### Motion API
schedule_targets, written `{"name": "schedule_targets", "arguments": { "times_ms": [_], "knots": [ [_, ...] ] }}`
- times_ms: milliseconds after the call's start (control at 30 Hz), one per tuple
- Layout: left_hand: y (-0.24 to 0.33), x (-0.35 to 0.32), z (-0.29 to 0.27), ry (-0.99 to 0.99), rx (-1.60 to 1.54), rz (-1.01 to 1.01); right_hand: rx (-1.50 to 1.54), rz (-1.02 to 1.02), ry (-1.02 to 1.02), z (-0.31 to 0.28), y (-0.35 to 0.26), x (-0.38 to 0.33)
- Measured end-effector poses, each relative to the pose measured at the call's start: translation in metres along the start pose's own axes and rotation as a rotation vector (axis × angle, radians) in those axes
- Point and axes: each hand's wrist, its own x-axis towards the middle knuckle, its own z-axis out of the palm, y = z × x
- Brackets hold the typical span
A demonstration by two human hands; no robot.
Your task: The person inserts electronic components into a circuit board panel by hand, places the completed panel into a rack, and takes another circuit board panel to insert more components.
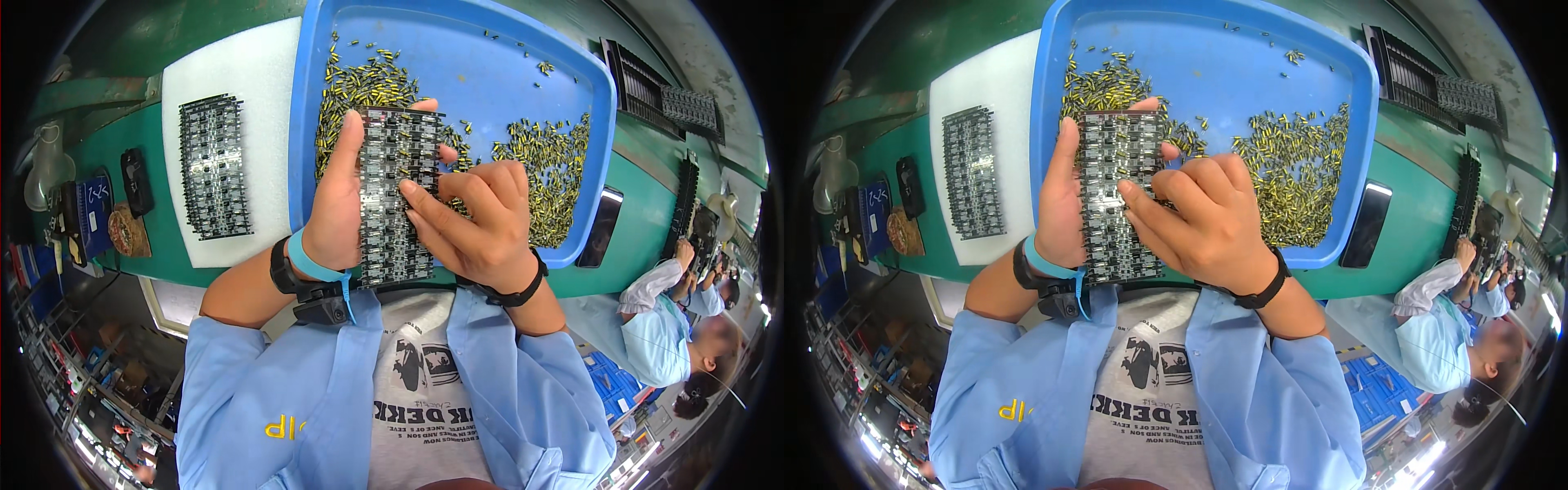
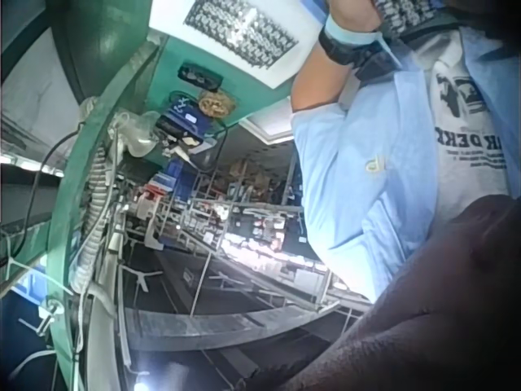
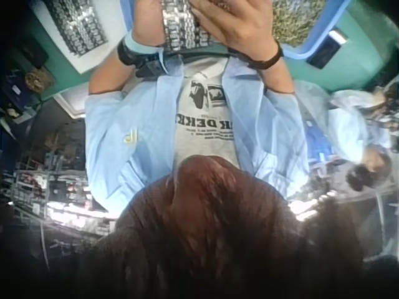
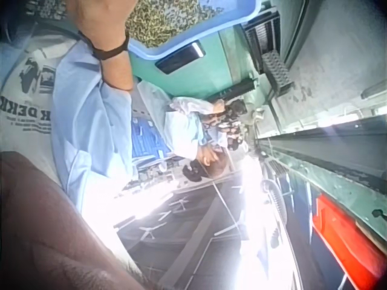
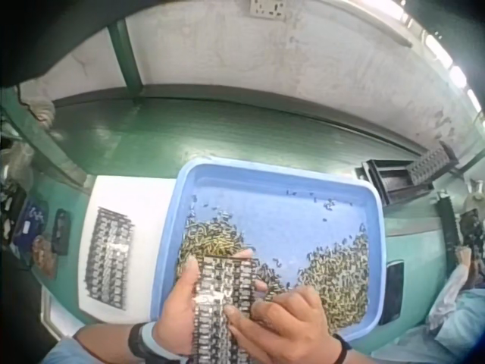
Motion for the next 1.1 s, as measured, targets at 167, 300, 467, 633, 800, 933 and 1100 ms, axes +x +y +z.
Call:
{"name": "schedule_targets", "arguments": {
  "times_ms": [167,300,467,633,800,933,1100],
  "knots": [
    [0.001,0.003,-0.007,-0.008,-0.053,-0.022,-0.002,0.006,-0.026,-0.003,0.001,0.001],
    [0.006,0.0,0.002,-0.057,-0.139,0.059,0.344,0.31,0.086,-0.007,0.007,-0.01],
    [0.009,0.003,-0.002,-0.082,-0.171,0.135,0.389,0.471,-0.218,0.011,0.022,-0.014],
    [0.008,0.004,-0.006,-0.1,-0.172,0.087,0.265,0.163,-0.391,0.021,0.021,-0.017],
    [0.006,0.005,-0.005,-0.08,-0.146,0.092,0.319,0.237,-0.32,0.013,0.021,-0.012],
    [0.008,0.003,-0.006,-0.053,-0.132,0.098,0.615,0.636,-0.166,-0.007,0.02,-0.006],
    [0.007,0.004,-0.007,-0.032,-0.073,0.106,0.81,0.69,0.041,0.0,0.02,-0.009]
  ]
}}
